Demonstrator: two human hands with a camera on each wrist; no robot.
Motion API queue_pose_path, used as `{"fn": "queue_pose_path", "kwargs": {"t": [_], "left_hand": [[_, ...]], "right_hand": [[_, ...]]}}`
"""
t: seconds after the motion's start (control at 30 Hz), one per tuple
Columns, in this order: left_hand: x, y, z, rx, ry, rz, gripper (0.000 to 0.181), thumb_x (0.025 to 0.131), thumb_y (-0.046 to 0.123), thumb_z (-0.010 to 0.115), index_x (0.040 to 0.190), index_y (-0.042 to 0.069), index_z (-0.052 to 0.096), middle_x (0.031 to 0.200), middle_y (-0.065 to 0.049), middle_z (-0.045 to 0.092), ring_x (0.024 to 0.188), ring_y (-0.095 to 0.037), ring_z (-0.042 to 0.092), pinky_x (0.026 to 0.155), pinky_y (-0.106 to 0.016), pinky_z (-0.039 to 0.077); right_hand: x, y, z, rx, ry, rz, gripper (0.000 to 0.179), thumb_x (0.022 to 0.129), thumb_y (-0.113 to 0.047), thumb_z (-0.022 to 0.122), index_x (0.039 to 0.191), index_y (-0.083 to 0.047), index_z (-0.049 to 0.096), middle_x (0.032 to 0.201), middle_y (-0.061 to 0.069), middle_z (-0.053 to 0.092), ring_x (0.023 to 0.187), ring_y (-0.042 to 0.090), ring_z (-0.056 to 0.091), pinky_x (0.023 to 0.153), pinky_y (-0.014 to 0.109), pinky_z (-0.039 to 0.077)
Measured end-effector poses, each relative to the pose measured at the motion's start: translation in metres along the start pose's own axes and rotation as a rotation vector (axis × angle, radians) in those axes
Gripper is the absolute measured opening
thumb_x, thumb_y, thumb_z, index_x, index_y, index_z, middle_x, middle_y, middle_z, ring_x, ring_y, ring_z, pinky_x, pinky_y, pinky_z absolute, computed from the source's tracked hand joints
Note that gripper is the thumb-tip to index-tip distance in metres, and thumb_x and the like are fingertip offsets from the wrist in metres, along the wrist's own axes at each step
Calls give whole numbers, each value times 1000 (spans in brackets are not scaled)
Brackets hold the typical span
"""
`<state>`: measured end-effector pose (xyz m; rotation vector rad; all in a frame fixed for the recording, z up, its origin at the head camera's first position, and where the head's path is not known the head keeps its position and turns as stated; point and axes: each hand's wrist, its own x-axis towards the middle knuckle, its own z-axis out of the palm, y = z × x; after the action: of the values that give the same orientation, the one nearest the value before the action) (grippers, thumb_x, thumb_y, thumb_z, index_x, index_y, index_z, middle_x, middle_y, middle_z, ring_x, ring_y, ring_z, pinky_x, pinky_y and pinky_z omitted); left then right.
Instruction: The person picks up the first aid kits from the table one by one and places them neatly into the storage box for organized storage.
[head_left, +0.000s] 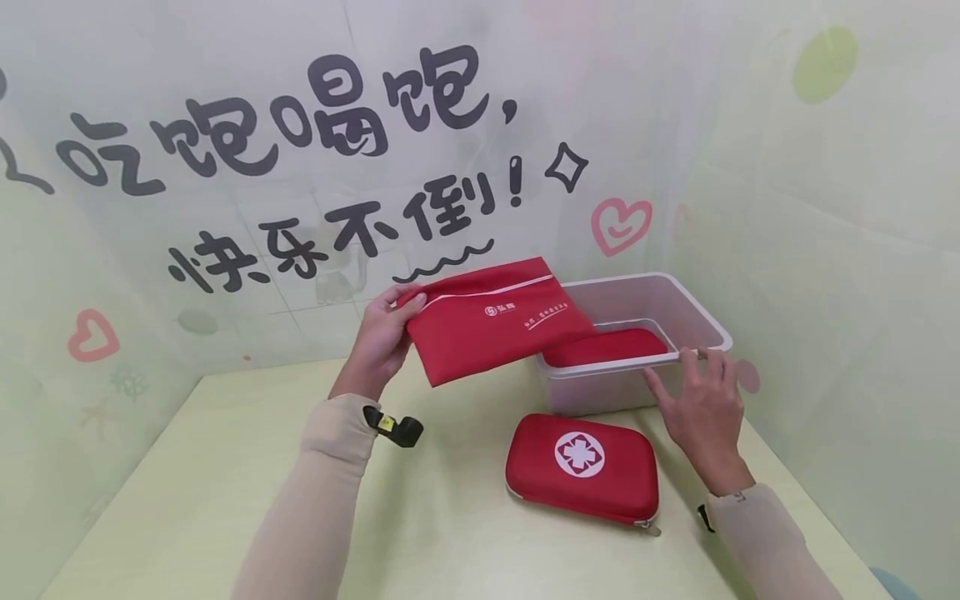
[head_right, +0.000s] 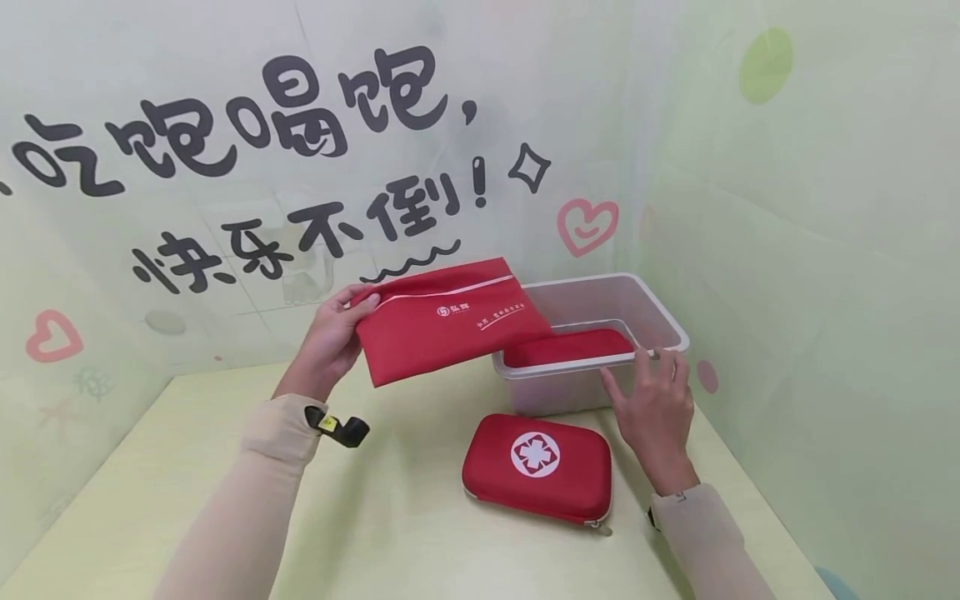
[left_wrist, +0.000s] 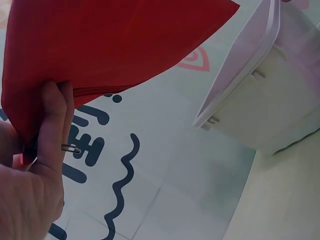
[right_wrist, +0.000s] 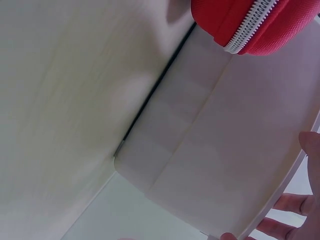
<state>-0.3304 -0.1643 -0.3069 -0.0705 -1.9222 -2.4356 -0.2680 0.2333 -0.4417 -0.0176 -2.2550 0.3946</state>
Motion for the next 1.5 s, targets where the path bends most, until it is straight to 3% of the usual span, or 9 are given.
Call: {"fn": "queue_pose_path", "kwargs": {"t": [0.53,1.3,1.5], "left_hand": [[16,-16,53,-54,-33,-23,32,98,9,62,130,4,57,126,-13,58,92,-21,68,76,-28,60],[36,-32,89,-49,-78,-30,30,99,7,61,128,1,59,123,-16,61,85,-21,68,68,-25,59],[41,-39,102,-37,-75,-63,28,98,7,61,126,3,60,123,-15,61,86,-21,68,70,-25,59]], "right_hand": [[1,1,2,5,0,8,57,82,-34,78,118,4,55,123,30,50,112,48,48,61,63,55],[2,2,2,-22,2,8,59,82,-33,79,120,4,54,123,30,49,112,47,48,62,62,55],[1,1,2,-18,-14,24,59,81,-33,80,121,3,54,125,30,49,114,47,48,63,62,55]]}}
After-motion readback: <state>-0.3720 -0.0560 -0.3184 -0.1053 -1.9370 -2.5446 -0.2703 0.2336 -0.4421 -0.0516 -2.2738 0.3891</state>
